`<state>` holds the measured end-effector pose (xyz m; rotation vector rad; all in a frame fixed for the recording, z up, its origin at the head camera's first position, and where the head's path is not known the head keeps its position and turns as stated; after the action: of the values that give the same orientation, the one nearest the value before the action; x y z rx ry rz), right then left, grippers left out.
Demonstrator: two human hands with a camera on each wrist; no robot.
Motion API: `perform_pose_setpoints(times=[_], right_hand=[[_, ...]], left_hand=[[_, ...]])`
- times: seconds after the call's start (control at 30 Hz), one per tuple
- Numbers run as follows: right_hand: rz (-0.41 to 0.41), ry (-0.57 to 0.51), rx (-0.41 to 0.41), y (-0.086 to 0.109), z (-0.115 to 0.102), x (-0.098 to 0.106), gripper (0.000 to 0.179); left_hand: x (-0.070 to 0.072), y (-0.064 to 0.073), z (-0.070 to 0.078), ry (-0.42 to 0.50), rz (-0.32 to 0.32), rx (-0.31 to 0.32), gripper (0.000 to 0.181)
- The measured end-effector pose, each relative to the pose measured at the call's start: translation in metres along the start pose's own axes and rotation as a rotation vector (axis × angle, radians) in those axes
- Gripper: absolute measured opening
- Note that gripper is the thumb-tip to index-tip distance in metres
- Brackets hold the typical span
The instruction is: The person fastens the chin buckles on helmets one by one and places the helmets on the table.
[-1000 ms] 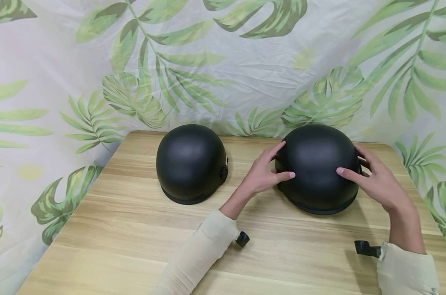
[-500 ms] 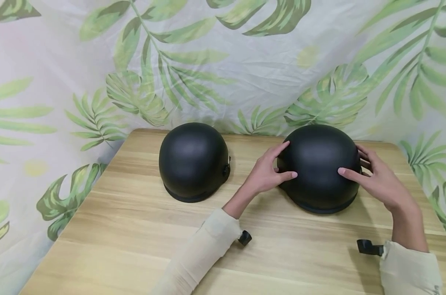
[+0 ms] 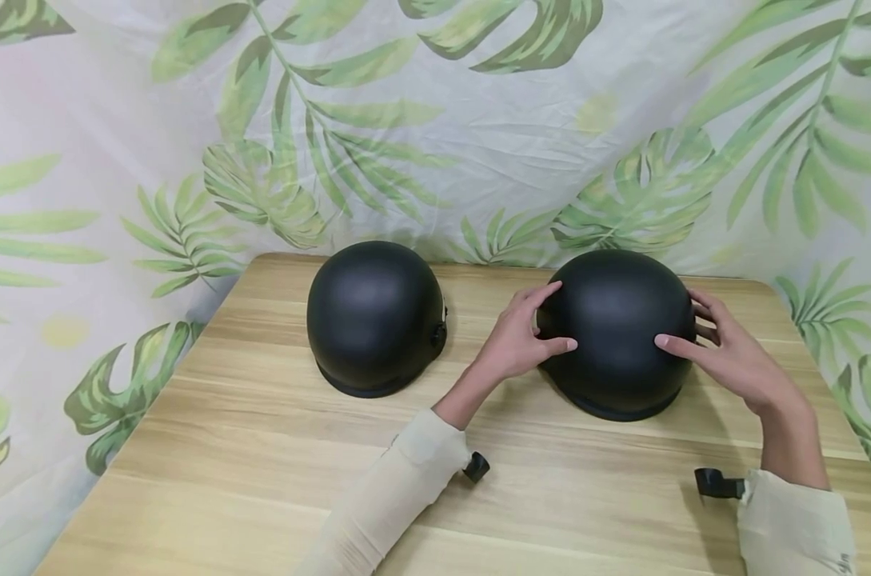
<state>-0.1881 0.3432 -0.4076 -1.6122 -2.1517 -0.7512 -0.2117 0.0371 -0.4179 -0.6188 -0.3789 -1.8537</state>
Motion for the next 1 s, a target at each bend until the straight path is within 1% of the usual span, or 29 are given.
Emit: perform_pose_setpoints(times=[0.2, 0.43, 0.63, 0.8, 0.9, 1.0], right_hand=[[-0.010, -0.005, 0.012, -0.002, 0.002, 0.000, 0.094], [-0.015, 0.010, 0.021, -0.002, 0.006, 0.000, 0.093], [-0.025, 0.016, 0.016, -0.003, 0.004, -0.001, 0.096], [-0.031, 0.045, 0.006, -0.002, 0.000, 0.001, 0.098], [-0.030, 0.077, -0.005, 0.003, -0.004, 0.002, 0.098], [-0.013, 0.099, -0.001, 0.012, -0.008, 0.003, 0.097]], left_hand=[[0.001, 0.000, 0.002, -0.024, -0.003, 0.012, 0.091], [0.001, 0.000, 0.002, -0.035, -0.030, 0.017, 0.091], [0.006, 0.003, 0.003, -0.038, -0.051, 0.024, 0.089], [0.017, 0.007, 0.004, -0.041, -0.076, 0.002, 0.086], [0.027, 0.011, 0.004, -0.066, -0.075, -0.020, 0.085], [0.041, 0.016, 0.005, -0.081, -0.059, -0.033, 0.084]])
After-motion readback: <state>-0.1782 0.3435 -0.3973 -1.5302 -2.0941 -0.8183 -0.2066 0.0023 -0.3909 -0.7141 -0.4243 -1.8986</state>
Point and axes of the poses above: each hand's wrist, its own y-axis away from the middle knuckle, its own x-axis out of the back of the hand, z = x × y, the point moved 1 cm from there along -y, towards the middle knuckle, and after that the axes turned 2 degrees about -z, right-handed, at the moved point
